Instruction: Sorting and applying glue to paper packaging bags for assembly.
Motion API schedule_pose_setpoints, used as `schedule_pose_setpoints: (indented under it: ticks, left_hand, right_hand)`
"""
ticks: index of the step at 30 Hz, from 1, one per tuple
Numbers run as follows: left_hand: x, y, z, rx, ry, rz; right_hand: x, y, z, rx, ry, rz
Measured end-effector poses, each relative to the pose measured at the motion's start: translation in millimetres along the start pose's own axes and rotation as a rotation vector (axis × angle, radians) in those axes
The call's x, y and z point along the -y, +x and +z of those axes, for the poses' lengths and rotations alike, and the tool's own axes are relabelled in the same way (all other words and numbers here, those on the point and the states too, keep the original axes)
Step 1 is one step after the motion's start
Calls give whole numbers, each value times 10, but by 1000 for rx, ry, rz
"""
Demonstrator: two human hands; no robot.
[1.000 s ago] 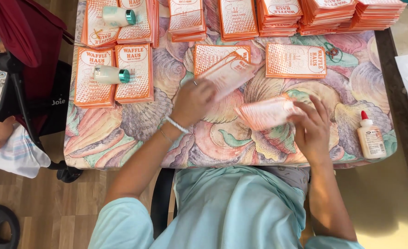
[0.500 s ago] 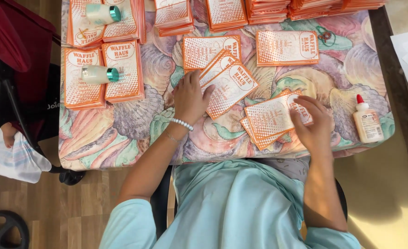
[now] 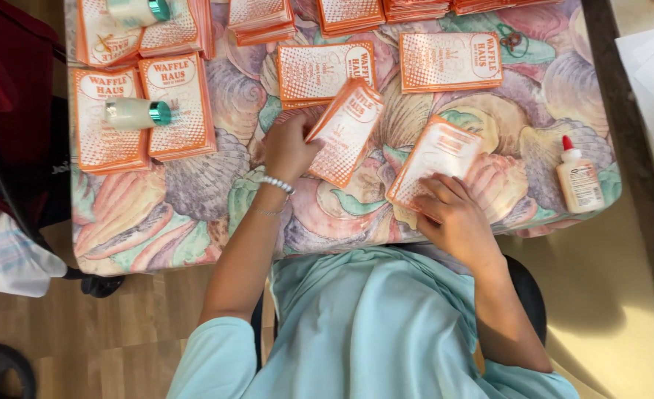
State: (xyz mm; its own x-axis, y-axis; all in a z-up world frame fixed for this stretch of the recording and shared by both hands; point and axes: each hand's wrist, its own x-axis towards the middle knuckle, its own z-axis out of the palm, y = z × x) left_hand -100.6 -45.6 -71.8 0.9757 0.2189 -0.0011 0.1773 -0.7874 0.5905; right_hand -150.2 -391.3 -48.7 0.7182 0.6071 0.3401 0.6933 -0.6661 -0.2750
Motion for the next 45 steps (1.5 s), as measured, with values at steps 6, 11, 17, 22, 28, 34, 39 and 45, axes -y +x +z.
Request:
schedule_pose_setpoints:
  ticks: [6,11,17,22,28,34,39,45]
  left_hand:
    - [-338,-730,-223,-154,-472,-169]
    - [-144,-961,-117,-198,-504,-162]
    - [-42,-1169,-412,-159,-602,-227]
    - [174,-1300,-317,-191,-669,-240]
    - [158,-1304,-212,-266,-660,-185]
    - [119,-1284,-219,-144,-649,-260]
    - [96,-1285,7,-232,-755,-255]
    - [-50,-1308,-119,-242,-743,-262]
  right_hand:
    - [-3,113,-489,-115,262,512]
    - [-109,238,-160,-86,35,750]
    - [238,620,-127,-6,230,697]
    - [220,567,326,-80,341,594]
    - [123,588,414,-143,496,656]
    - [25,584,110,-166,666,694]
    - [80,745,27,-119,690,557]
    - [-365,459,24,-257,311,442]
